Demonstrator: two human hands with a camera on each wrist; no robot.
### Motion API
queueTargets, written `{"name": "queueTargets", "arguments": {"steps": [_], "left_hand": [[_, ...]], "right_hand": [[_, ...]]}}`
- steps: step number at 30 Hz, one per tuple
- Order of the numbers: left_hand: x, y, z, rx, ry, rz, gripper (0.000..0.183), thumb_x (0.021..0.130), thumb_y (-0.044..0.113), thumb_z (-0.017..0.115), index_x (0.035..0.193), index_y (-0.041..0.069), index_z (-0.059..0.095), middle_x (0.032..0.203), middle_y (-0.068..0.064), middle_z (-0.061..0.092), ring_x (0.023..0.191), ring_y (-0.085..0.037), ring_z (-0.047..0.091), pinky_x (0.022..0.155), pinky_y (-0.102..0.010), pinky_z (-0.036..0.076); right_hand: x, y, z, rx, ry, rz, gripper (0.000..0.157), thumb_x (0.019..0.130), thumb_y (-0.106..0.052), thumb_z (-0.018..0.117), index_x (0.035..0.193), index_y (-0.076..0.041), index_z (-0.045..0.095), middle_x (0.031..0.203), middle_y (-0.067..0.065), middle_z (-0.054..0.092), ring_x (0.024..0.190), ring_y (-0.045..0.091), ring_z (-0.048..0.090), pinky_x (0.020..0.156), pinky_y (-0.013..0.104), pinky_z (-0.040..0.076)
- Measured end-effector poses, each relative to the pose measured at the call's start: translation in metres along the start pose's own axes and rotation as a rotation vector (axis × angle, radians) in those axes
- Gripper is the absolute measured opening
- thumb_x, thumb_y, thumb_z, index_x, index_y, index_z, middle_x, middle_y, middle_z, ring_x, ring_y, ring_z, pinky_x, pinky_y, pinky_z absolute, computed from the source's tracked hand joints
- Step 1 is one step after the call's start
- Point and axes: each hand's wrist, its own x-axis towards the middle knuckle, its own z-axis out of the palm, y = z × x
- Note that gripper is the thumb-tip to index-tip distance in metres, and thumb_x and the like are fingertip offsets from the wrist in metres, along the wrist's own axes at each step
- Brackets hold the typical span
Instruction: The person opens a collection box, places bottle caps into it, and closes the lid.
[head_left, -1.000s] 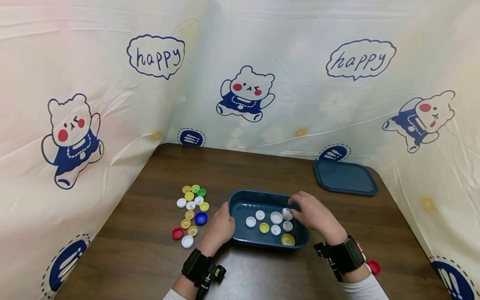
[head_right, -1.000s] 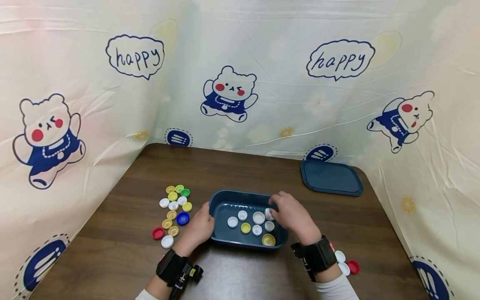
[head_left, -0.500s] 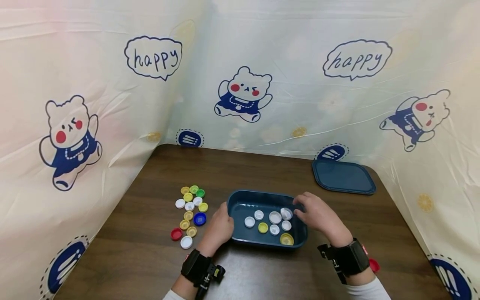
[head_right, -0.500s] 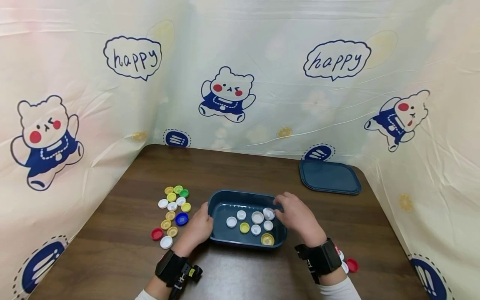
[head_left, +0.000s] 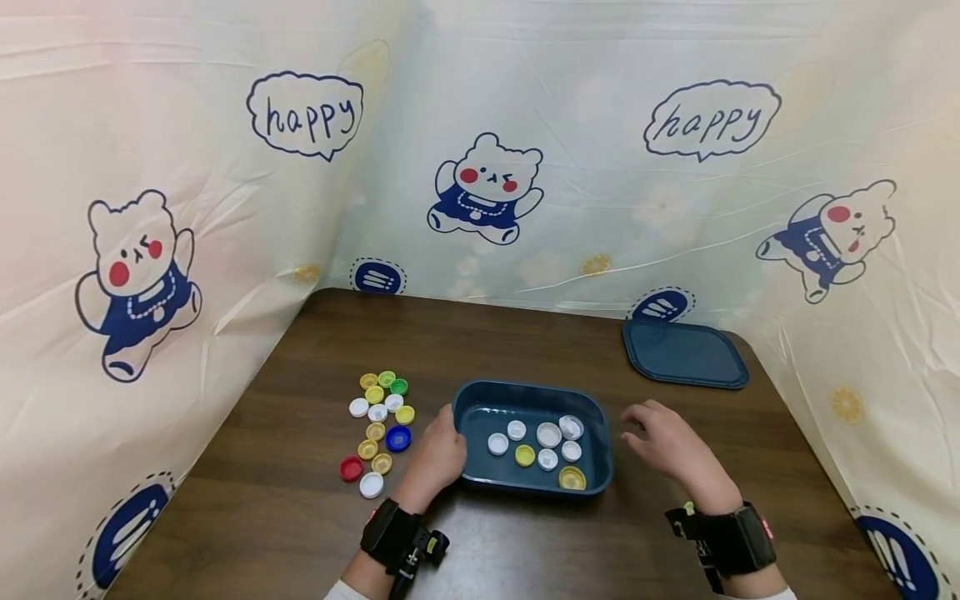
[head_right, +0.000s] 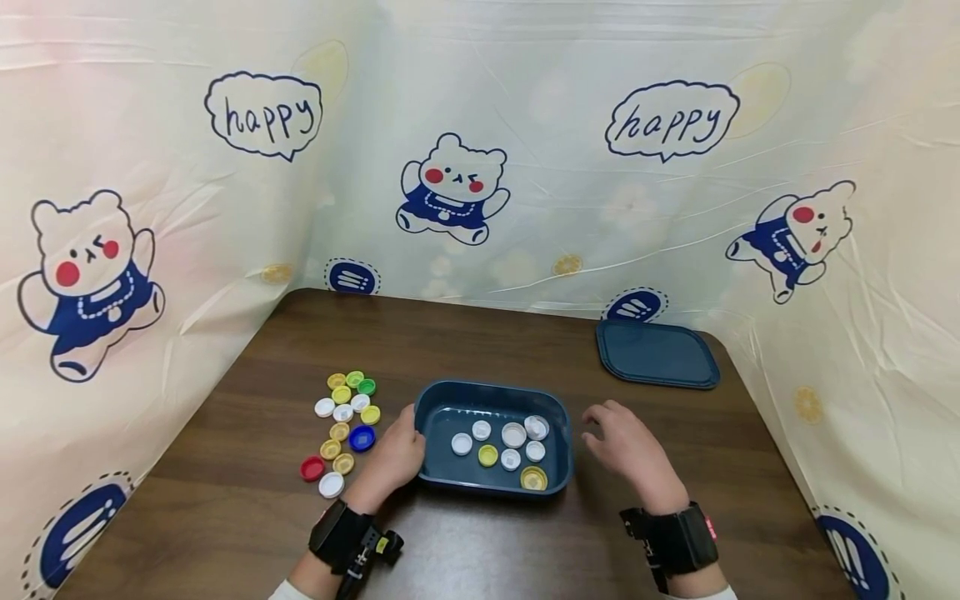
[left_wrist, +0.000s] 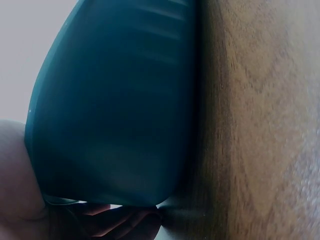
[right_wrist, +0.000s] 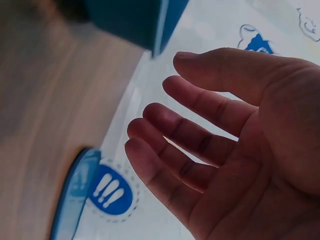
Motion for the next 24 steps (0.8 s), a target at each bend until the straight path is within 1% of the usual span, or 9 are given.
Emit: {"name": "queueTargets", "arguments": {"steps": [4, 7, 10, 13, 18, 22, 24], "left_hand": [[0.0, 0.0, 0.0, -0.006, -0.006, -0.005, 0.046, 0.103, 0.004, 0.044, 0.147, -0.005, 0.037, 0.143, -0.025, 0.053, 0.128, -0.038, 0.055, 0.101, -0.059, 0.048], [0.0, 0.0, 0.0, -0.011, -0.008, -0.01, 0.046, 0.103, 0.003, 0.044, 0.147, -0.004, 0.037, 0.143, -0.025, 0.053, 0.128, -0.038, 0.055, 0.101, -0.06, 0.048], [0.001, 0.001, 0.0, -0.013, -0.01, -0.013, 0.046, 0.103, 0.003, 0.044, 0.148, -0.004, 0.037, 0.143, -0.025, 0.052, 0.129, -0.038, 0.055, 0.101, -0.06, 0.048], [0.001, 0.001, 0.0, -0.013, -0.012, -0.011, 0.046, 0.103, 0.003, 0.044, 0.148, -0.004, 0.037, 0.143, -0.024, 0.052, 0.129, -0.038, 0.055, 0.101, -0.06, 0.048], [0.001, 0.002, -0.001, -0.018, -0.02, -0.022, 0.046, 0.103, 0.003, 0.044, 0.148, -0.004, 0.037, 0.144, -0.024, 0.052, 0.128, -0.037, 0.055, 0.101, -0.06, 0.048], [0.001, 0.002, -0.001, -0.015, -0.02, -0.024, 0.047, 0.103, 0.003, 0.045, 0.148, -0.004, 0.036, 0.145, -0.023, 0.051, 0.129, -0.037, 0.055, 0.101, -0.06, 0.048], [0.001, 0.002, -0.001, -0.01, -0.018, -0.023, 0.047, 0.102, 0.003, 0.045, 0.148, -0.004, 0.036, 0.145, -0.023, 0.051, 0.129, -0.037, 0.054, 0.101, -0.06, 0.048]], "right_hand": [[-0.011, 0.016, 0.003, -0.008, -0.005, 0.023, 0.02, 0.089, -0.007, 0.073, 0.107, 0.001, 0.07, 0.1, 0.013, 0.064, 0.091, 0.03, 0.062, 0.077, 0.047, 0.053], [-0.02, 0.028, 0.006, -0.012, -0.032, 0.057, 0.022, 0.089, -0.008, 0.073, 0.108, 0.002, 0.069, 0.101, 0.014, 0.064, 0.092, 0.032, 0.062, 0.077, 0.048, 0.053], [-0.028, 0.038, 0.009, -0.01, -0.067, 0.108, 0.026, 0.09, -0.009, 0.072, 0.113, 0.003, 0.067, 0.106, 0.018, 0.065, 0.097, 0.036, 0.063, 0.08, 0.051, 0.053], [-0.037, 0.048, 0.011, -0.004, -0.102, 0.163, 0.033, 0.091, -0.011, 0.071, 0.12, 0.005, 0.065, 0.116, 0.025, 0.063, 0.106, 0.044, 0.061, 0.085, 0.055, 0.052], [-0.049, 0.062, 0.016, -0.013, -0.179, 0.227, 0.048, 0.092, -0.015, 0.071, 0.133, 0.007, 0.058, 0.13, 0.035, 0.055, 0.118, 0.054, 0.053, 0.091, 0.062, 0.048], [-0.057, 0.068, 0.021, -0.01, -0.232, 0.275, 0.058, 0.093, -0.026, 0.073, 0.138, 0.007, 0.054, 0.135, 0.038, 0.051, 0.122, 0.057, 0.049, 0.093, 0.064, 0.046], [-0.061, 0.069, 0.024, -0.005, -0.245, 0.291, 0.06, 0.093, -0.03, 0.073, 0.138, 0.005, 0.055, 0.136, 0.037, 0.052, 0.124, 0.057, 0.048, 0.095, 0.065, 0.045]]}}
